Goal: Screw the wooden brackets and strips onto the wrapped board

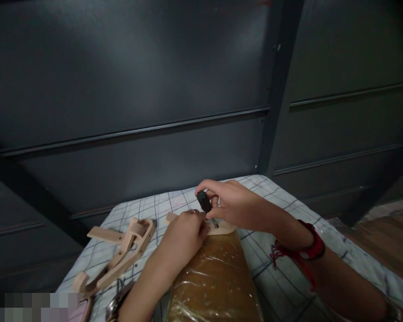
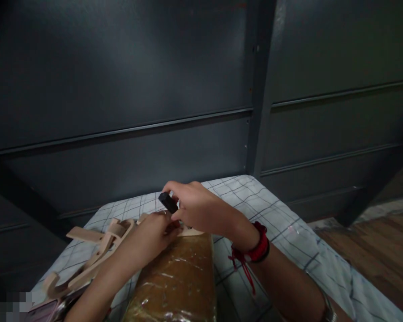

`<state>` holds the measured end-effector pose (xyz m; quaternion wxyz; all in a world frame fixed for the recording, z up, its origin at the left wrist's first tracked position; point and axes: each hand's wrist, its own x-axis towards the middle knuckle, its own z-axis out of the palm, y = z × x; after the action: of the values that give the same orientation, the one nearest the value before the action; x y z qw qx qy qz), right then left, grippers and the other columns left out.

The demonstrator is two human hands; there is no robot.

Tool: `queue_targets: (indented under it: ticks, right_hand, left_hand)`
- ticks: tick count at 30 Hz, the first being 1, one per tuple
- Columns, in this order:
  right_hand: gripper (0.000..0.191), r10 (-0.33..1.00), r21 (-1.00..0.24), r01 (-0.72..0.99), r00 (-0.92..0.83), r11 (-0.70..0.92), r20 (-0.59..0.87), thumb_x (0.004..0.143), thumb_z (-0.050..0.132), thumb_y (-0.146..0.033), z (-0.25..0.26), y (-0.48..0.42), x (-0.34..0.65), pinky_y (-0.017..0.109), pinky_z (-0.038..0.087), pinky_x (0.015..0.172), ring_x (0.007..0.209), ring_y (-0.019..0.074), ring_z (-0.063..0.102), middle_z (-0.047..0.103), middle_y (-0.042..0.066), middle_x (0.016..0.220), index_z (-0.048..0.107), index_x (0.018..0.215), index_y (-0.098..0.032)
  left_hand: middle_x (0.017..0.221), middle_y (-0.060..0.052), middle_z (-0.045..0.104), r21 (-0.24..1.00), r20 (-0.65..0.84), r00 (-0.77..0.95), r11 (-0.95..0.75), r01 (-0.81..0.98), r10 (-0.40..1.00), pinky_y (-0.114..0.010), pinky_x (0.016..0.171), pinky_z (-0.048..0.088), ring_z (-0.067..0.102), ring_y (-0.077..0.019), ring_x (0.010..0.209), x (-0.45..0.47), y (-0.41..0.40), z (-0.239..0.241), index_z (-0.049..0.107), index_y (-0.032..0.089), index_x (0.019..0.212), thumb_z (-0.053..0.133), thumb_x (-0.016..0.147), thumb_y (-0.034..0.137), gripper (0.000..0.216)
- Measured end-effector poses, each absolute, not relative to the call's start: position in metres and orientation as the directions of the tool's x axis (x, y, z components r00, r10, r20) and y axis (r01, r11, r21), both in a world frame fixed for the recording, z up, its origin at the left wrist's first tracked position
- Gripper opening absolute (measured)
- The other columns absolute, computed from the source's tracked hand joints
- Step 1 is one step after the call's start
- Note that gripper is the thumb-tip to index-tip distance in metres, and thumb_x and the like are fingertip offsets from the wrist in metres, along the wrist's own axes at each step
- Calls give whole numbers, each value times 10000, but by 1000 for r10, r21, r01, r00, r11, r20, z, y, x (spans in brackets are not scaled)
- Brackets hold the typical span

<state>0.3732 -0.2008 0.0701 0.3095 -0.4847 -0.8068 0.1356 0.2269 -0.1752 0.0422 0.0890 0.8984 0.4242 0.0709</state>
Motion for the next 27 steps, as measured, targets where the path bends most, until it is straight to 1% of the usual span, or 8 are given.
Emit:
queue_targets:
  ticks: [3,6,12,14,17,19,23,27]
  right_hand:
    - [215,834,-481,683,-423,550,354,643,459,-60,73,-207,376,215,273,518,567,95,427,454,-49,609,428,807,-195]
    - [188,821,-422,708,-440,566,363,653,430,-57,74,-210,377,220,250,490,531,95,398,425,-43,592,416,789,-187]
    - [62,749,-381,671,-416,636,516,725,517,-193,68,-201,373,207,304,537,621,106,430,487,-1,692,478,749,-152]
    - [43,737,-389,655,-411,648,536,722,522,-156,69,-200,372,204,330,581,654,105,451,515,11,736,510,762,-145]
    - [240,771,-465,627,-403,625,493,706,496,-76,74,-203,373,198,349,600,667,104,484,548,9,761,509,934,-152]
    - [324,781,-478,621,-435,621,448,705,467,-51,77,-207,376,196,343,557,620,103,483,546,-1,726,462,1013,-151]
    - [349,718,-371,621,-527,690,455,726,402,-29,79,-214,378,211,323,531,569,95,445,525,7,752,408,1061,-128]
    - [206,715,-434,576,-468,692,519,750,465,-107,77,-213,371,200,329,558,607,92,452,498,-28,707,445,948,-159]
  left_hand:
    - [778,-99,650,252,63,669,-660,708,741,-277,593,387,596,-219,719,229,-174,41,597,128,747,447,749,199,166]
    - [778,-94,653,351,76,676,-654,670,733,-258,578,394,598,-207,724,230,-171,37,588,121,729,461,746,197,149]
    - [736,-50,654,451,114,683,-650,611,721,-248,570,411,594,-178,678,234,-166,34,601,134,735,465,746,161,139]
    - [756,-45,661,451,101,668,-632,630,738,-254,601,422,599,-178,699,234,-166,36,605,139,740,478,728,136,127]
    - [806,-55,672,447,58,635,-589,673,770,-273,663,433,608,-192,761,233,-166,39,609,138,769,494,712,124,129]
    - [844,-66,673,452,43,620,-569,687,783,-285,685,436,608,-203,796,231,-164,40,608,135,803,501,708,140,142]
    - [880,-79,673,450,41,609,-559,697,792,-274,655,438,604,-211,824,226,-159,40,608,129,839,492,693,134,187]
    - [784,-68,676,396,91,641,-618,679,762,-262,588,418,609,-203,749,223,-156,38,616,136,755,436,710,119,186]
